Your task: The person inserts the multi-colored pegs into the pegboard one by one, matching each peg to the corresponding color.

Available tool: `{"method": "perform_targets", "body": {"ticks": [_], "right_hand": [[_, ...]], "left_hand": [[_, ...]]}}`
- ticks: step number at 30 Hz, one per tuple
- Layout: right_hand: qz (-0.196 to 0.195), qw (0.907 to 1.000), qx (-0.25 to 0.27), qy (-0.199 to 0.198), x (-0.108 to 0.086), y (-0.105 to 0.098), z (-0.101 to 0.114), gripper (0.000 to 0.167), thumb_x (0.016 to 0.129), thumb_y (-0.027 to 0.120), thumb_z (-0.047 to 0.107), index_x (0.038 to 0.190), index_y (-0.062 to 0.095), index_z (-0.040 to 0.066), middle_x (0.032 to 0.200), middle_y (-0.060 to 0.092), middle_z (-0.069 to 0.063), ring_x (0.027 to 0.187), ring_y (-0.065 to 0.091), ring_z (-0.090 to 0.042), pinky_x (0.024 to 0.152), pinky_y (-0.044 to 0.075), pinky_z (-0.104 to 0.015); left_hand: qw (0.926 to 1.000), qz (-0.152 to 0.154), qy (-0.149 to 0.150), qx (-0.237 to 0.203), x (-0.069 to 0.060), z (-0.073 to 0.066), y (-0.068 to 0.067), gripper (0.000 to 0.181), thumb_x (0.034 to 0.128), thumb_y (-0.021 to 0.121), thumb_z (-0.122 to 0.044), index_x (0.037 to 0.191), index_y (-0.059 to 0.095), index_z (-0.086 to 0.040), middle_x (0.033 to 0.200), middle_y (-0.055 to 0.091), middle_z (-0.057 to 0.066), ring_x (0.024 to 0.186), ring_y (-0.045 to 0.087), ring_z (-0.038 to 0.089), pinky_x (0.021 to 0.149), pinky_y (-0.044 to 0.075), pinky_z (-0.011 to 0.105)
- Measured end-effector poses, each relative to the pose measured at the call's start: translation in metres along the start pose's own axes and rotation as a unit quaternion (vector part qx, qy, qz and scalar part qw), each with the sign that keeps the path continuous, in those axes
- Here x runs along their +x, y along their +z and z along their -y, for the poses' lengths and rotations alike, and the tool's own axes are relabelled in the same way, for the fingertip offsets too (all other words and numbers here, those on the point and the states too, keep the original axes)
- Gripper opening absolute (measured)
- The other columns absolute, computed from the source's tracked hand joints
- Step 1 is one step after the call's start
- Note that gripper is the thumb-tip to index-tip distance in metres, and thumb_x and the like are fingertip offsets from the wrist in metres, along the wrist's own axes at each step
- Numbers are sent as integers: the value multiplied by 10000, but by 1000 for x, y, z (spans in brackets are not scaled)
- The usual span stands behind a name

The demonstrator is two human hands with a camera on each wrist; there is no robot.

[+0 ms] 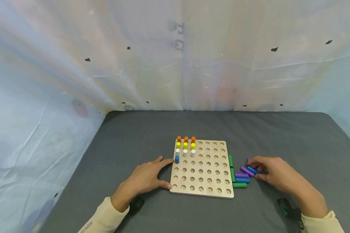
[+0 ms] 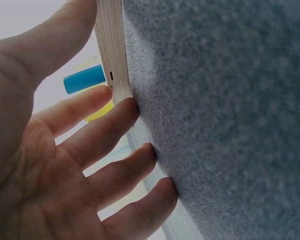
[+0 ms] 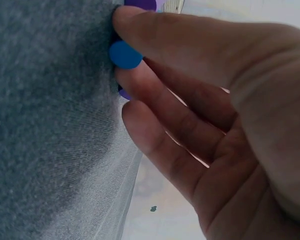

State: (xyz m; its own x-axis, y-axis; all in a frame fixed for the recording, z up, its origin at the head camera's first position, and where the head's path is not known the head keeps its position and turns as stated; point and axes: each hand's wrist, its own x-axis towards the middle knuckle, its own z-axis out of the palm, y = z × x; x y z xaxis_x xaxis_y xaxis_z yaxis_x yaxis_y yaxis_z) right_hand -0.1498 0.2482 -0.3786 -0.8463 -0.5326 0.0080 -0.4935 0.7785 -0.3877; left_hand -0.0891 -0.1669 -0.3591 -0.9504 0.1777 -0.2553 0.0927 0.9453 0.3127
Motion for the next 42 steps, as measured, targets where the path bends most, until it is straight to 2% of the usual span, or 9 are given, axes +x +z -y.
{"method": "perform_targets", "body": {"ticks": [6, 12, 20, 24, 30, 36, 42], "right_hand": [[19, 10000, -5, 11, 1, 0, -1, 386, 750, 861, 157, 1104, 709, 181, 956, 716, 117, 792, 628, -11, 681, 514, -272], [31, 9999, -40, 107, 3, 0, -1, 362, 759, 856, 172, 1092, 714, 172, 899, 697, 129, 764, 604, 8, 656, 494, -275], [-64, 9999, -82, -81, 0, 1, -1, 335, 770, 847, 174, 1079, 718, 193, 906, 691, 152, 765, 584, 43, 656, 493, -261], [-230, 9995, -186, -139, -1, -2, 1, 336, 773, 842, 170, 1087, 723, 190, 936, 707, 145, 776, 594, 37, 667, 504, -271], [-683, 9966, -291, -369, 0, -8, 6, 356, 768, 839, 117, 1094, 725, 201, 982, 720, 118, 811, 641, -25, 694, 533, -296], [-895, 9938, -374, -542, -1, -8, 5, 378, 782, 826, 97, 1113, 713, 238, 1000, 685, 139, 839, 628, -21, 698, 529, -295], [-1163, 9905, -364, -641, -3, -11, 4, 417, 775, 823, 55, 1112, 699, 267, 1011, 674, 146, 865, 637, -50, 705, 536, -308]], "left_hand": [[10000, -11, -16, 56, 0, 0, 2, 877, 704, 821, -570, 1481, 457, -384, 1553, 428, 173, 1324, 538, 405, 964, 443, 660], [9999, 131, -8, 66, 0, -1, -2, 871, 727, 816, -561, 1492, 443, -378, 1570, 400, 173, 1339, 517, 420, 974, 430, 672], [9997, 232, 34, -17, -2, -1, 1, 847, 748, 814, -546, 1492, 450, -364, 1569, 394, 190, 1340, 512, 428, 983, 431, 664], [9999, 141, 76, -48, -3, -1, 2, 838, 754, 824, -521, 1489, 455, -359, 1559, 403, 205, 1334, 516, 432, 983, 429, 670], [10000, -58, 79, 7, -3, 0, 0, 839, 751, 836, -494, 1486, 455, -360, 1553, 412, 208, 1327, 515, 451, 972, 425, 684], [10000, 53, -37, 5, -5, -1, 1, 842, 748, 836, -499, 1487, 450, -374, 1558, 408, 202, 1339, 505, 449, 983, 418, 683], [10000, 55, 57, -2, -4, -1, 2, 836, 770, 822, -499, 1498, 432, -371, 1563, 392, 213, 1333, 505, 458, 981, 423, 679]]}}
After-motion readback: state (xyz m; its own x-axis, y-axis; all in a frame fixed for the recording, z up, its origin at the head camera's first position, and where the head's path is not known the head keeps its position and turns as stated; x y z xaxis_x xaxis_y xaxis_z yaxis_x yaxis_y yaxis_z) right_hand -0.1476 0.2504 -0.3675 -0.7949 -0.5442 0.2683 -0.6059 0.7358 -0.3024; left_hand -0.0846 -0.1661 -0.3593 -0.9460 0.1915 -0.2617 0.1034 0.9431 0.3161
